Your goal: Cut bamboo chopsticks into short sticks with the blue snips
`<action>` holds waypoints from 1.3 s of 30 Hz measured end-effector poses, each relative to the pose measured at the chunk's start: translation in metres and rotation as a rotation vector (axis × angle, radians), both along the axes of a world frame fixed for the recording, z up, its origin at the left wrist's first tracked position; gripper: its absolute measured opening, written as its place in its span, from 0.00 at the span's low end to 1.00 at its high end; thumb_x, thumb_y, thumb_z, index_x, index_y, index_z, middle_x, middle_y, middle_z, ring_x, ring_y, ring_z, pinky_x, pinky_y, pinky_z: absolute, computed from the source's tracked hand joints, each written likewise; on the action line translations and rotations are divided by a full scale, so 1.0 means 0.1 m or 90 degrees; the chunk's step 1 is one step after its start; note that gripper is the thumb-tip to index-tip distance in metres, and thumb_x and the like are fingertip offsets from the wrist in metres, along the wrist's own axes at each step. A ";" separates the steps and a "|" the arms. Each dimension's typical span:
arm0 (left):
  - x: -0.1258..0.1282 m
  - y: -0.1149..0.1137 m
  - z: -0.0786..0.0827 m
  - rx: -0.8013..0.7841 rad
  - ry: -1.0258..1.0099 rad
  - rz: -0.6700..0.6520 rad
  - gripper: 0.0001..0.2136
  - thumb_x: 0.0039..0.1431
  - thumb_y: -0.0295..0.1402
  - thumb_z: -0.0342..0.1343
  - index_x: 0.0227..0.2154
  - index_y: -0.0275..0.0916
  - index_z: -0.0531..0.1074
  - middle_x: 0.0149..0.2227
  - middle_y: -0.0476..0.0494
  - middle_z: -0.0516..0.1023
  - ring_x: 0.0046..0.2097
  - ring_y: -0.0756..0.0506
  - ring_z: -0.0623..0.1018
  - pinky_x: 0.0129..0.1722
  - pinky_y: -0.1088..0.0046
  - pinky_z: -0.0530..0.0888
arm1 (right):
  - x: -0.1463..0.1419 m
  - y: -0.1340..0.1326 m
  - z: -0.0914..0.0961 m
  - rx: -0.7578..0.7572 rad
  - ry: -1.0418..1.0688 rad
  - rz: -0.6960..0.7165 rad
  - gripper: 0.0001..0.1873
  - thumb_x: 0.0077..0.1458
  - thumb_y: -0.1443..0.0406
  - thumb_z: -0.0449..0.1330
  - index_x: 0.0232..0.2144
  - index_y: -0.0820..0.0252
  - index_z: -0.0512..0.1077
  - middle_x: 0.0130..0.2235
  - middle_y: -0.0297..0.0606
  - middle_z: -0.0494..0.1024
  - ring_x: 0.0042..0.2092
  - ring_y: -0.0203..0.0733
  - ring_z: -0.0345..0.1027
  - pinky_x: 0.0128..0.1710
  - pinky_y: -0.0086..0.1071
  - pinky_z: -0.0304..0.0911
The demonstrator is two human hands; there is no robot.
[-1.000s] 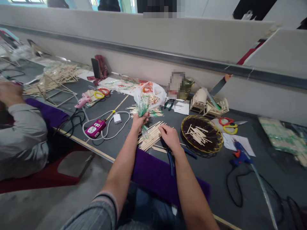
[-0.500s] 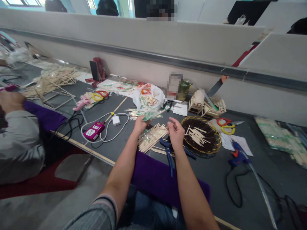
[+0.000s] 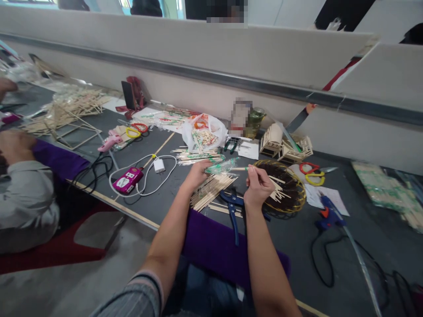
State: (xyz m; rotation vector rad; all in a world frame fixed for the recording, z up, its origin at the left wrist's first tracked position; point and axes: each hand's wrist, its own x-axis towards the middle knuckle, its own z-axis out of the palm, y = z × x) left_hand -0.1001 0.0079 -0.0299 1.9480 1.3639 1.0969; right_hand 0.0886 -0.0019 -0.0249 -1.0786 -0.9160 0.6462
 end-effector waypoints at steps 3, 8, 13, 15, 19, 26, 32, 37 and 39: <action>-0.01 -0.03 0.05 0.016 0.035 -0.008 0.10 0.42 0.19 0.48 0.22 0.37 0.73 0.28 0.44 0.73 0.34 0.46 0.73 0.36 0.75 0.66 | 0.03 0.00 0.08 0.002 0.026 -0.049 0.13 0.49 0.57 0.61 0.29 0.61 0.74 0.25 0.31 0.71 0.20 0.27 0.56 0.17 0.25 0.51; -0.17 -0.03 0.04 0.008 0.038 0.160 0.09 0.41 0.19 0.52 0.23 0.38 0.73 0.30 0.44 0.74 0.36 0.44 0.73 0.36 0.73 0.67 | 0.31 0.04 0.26 0.022 0.192 -0.147 0.05 0.46 0.64 0.58 0.23 0.58 0.67 0.17 0.24 0.60 0.16 0.26 0.50 0.13 0.23 0.43; -0.25 -0.01 0.07 -0.029 -0.391 0.387 0.08 0.50 0.37 0.60 0.26 0.36 0.74 0.25 0.47 0.74 0.24 0.52 0.67 0.22 0.77 0.61 | 0.43 0.10 0.26 -0.026 0.201 -0.129 0.08 0.44 0.65 0.60 0.19 0.58 0.64 0.16 0.26 0.66 0.14 0.27 0.52 0.10 0.23 0.43; -0.25 -0.02 0.11 -0.094 -0.585 0.329 0.13 0.48 0.41 0.63 0.30 0.35 0.74 0.26 0.47 0.75 0.21 0.55 0.65 0.17 0.80 0.56 | 0.32 0.11 0.18 -0.102 0.160 -0.019 0.10 0.44 0.62 0.62 0.20 0.59 0.65 0.16 0.26 0.68 0.14 0.27 0.54 0.10 0.21 0.44; -0.28 -0.03 0.16 -0.181 -0.744 0.206 0.15 0.44 0.39 0.67 0.28 0.34 0.72 0.26 0.46 0.76 0.22 0.56 0.69 0.13 0.84 0.55 | 0.00 0.08 -0.01 -0.243 0.111 0.205 0.15 0.42 0.56 0.64 0.21 0.60 0.65 0.18 0.28 0.71 0.14 0.26 0.54 0.10 0.21 0.43; -0.20 -0.08 0.18 -0.283 -0.799 0.104 0.16 0.42 0.35 0.70 0.30 0.33 0.73 0.24 0.48 0.73 0.23 0.56 0.71 0.12 0.87 0.55 | -0.15 0.05 -0.26 -0.323 -0.157 0.281 0.23 0.47 0.51 0.60 0.38 0.63 0.71 0.18 0.28 0.70 0.16 0.32 0.57 0.15 0.26 0.52; -0.05 -0.10 0.18 -0.343 -0.780 0.054 0.14 0.43 0.35 0.70 0.25 0.31 0.72 0.23 0.47 0.72 0.21 0.57 0.68 0.12 0.87 0.55 | -0.29 -0.07 -0.21 -0.189 -0.294 0.406 0.23 0.50 0.51 0.59 0.40 0.61 0.75 0.19 0.26 0.65 0.22 0.33 0.57 0.25 0.27 0.55; -0.04 -0.06 0.15 -0.352 -0.806 0.061 0.12 0.46 0.33 0.68 0.24 0.32 0.71 0.25 0.46 0.74 0.21 0.58 0.68 0.13 0.86 0.59 | -0.36 -0.13 -0.21 -0.155 -0.350 0.513 0.13 0.51 0.57 0.57 0.23 0.60 0.74 0.20 0.28 0.65 0.23 0.32 0.54 0.25 0.27 0.52; -0.06 -0.05 0.14 -0.331 -0.844 0.100 0.11 0.47 0.32 0.67 0.24 0.32 0.71 0.24 0.48 0.73 0.20 0.58 0.67 0.14 0.86 0.60 | -0.34 -0.12 -0.21 -0.158 -0.332 0.515 0.13 0.51 0.58 0.57 0.23 0.60 0.73 0.20 0.28 0.65 0.23 0.32 0.55 0.25 0.26 0.52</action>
